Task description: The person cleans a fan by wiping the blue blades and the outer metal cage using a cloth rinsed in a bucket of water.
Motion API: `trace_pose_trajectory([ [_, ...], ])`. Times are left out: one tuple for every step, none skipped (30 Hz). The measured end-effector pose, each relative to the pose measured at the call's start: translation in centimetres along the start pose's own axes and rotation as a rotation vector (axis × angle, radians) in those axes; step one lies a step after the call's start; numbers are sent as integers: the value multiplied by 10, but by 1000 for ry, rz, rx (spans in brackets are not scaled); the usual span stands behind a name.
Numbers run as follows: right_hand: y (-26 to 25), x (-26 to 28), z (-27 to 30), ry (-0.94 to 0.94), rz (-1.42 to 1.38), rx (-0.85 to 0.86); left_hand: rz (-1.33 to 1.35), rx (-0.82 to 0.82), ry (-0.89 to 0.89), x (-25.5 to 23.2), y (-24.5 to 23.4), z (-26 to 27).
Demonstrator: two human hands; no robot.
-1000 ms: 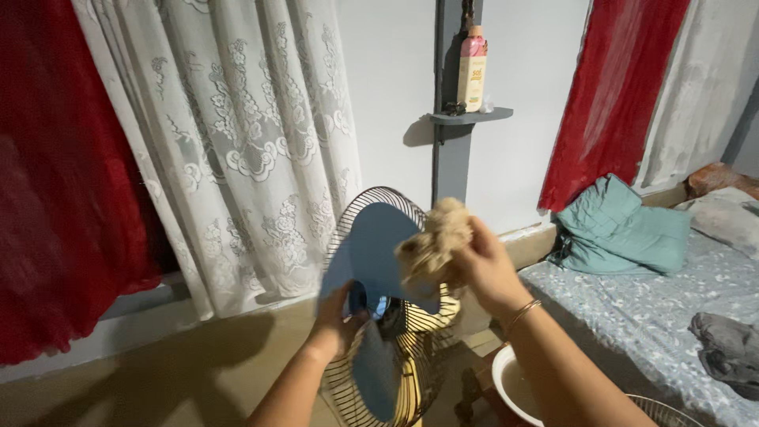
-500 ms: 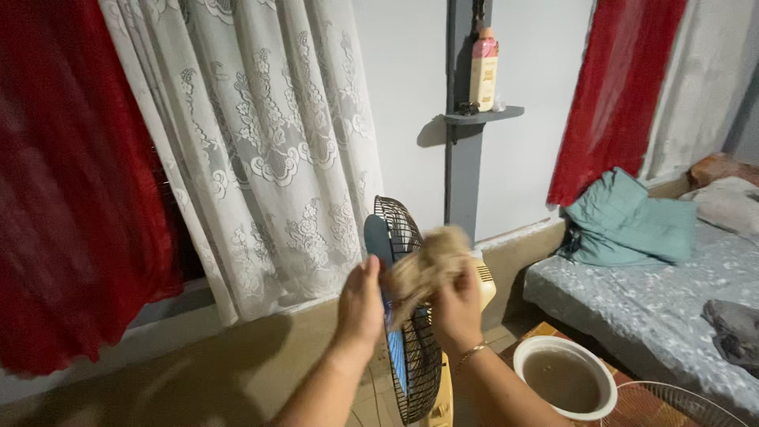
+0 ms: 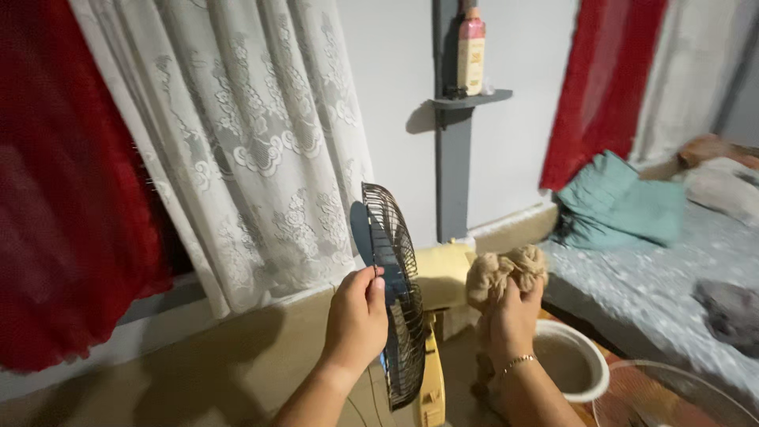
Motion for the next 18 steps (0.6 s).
trace_pose_trajectory([
  [4, 0, -1, -86, 127, 66, -20, 1, 12, -2, -1, -1],
  [6, 1, 0, -166, 258, 133, -38, -23, 4, -3, 0, 1],
  [12, -10, 12, -77, 472, 277, -56, -47, -4, -3, 1, 3],
  [30, -25, 30, -1, 676, 424, -71, -79, -1, -4, 3, 0],
  [60, -5, 49, -455, 581, 558, -77, -132, -17, -4, 5, 0],
  [78, 20, 79, -899, 455, 670, -86, -180, -41, -3, 8, 7],
  [92, 29, 79, -926, 382, 752, -96, -228, -65, -1, 11, 13],
  [108, 40, 69, -951, 306, 834, -121, -267, -33, 0, 10, 18],
  [129, 44, 54, -883, 315, 923, -147, -305, -1, 1, 7, 23],
  [147, 48, 42, -814, 325, 1012, -175, -341, 30, 1, 5, 26],
  [165, 56, 35, -876, 377, 1075, -184, -352, 2, 4, 4, 26],
  [184, 59, 32, -936, 431, 1137, -192, -360, -30, 8, 3, 26],
  [193, 60, 34, -999, 484, 1199, -199, -368, -62, 11, 3, 28],
  [191, 63, 37, -1032, 411, 1179, -208, -384, -95, 14, 1, 28],
  [185, 63, 42, -1064, 337, 1157, -217, -400, -128, 16, -2, 28],
  [174, 58, 48, -1088, 270, 1130, -225, -408, -162, 18, -3, 30],
  [162, 46, 50, -1022, 256, 1077, -240, -422, -201, 19, -4, 33],
  [147, 33, 50, -961, 244, 1025, -250, -438, -236, 19, -5, 33],
])
Point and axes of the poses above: each hand's wrist, its own z-axis away from the middle knuckle, its own y-axis out of the palm, x = y × z, the point moved 6 cm from there along -z, towards the middle knuckle, and after that the axes turned 11 degrees about -y, right-handed, at the moved point
